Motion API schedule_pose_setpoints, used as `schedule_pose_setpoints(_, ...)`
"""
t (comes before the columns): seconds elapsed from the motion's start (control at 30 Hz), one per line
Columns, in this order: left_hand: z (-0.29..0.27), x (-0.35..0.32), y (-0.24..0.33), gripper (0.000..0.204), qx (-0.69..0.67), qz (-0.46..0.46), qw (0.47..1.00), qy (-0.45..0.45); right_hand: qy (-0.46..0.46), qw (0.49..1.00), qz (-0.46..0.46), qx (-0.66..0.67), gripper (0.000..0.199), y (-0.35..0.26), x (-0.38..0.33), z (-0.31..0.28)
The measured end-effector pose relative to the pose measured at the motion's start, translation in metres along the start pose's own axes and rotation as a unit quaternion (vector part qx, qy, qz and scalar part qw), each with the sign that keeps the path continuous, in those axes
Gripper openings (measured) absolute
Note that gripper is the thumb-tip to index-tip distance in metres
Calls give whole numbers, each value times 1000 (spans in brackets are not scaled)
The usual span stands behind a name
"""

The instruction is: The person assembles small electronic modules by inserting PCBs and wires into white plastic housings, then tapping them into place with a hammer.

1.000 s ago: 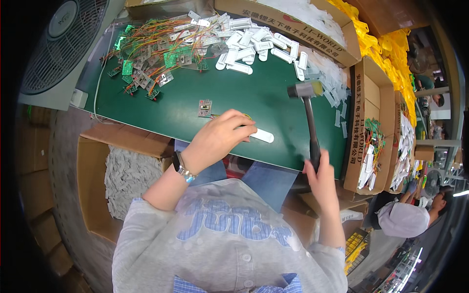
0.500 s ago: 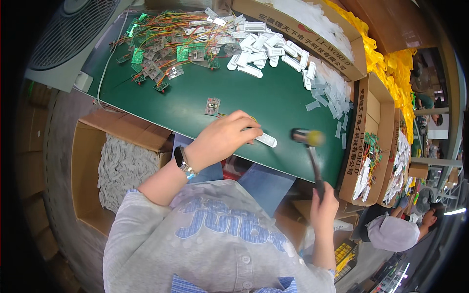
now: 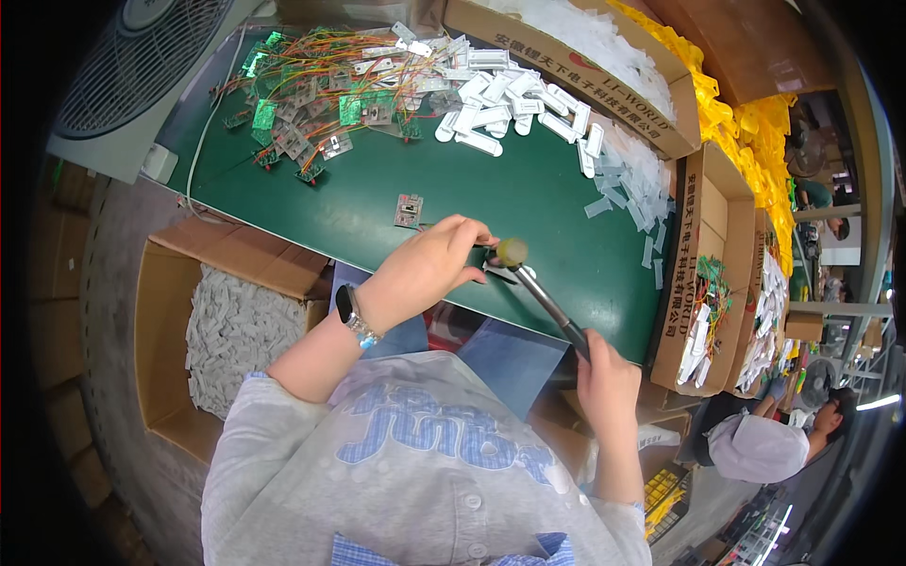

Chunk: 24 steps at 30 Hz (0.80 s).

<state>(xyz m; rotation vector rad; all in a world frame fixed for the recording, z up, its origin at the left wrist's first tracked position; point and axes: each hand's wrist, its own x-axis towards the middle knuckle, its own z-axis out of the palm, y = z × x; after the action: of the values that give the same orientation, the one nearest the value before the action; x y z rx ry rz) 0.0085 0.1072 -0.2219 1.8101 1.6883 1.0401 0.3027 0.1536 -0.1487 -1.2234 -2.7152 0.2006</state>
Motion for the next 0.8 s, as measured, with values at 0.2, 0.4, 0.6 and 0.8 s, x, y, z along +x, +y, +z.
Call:
schedule_pose_setpoints(0.2, -1, 1, 2, 48, -7, -4, 1000, -8, 60, 995, 25, 74, 37, 12, -4, 8)
schedule_pose_setpoints(0.4, 0, -1, 0, 46, -9, -5, 1000, -5, 87, 993, -5, 85, 37, 11, 10, 7)
schedule_pose_setpoints(0.6, -5, 3, 5, 45, -15, -1, 1000, -15, 108, 986, 69, 109, 41, 40, 39, 20)
schedule_pose_setpoints(0.8, -3, 0, 4, 44, -22, 28, 999, 15, 116, 981, -154, 25, 49, -18, 88, 38)
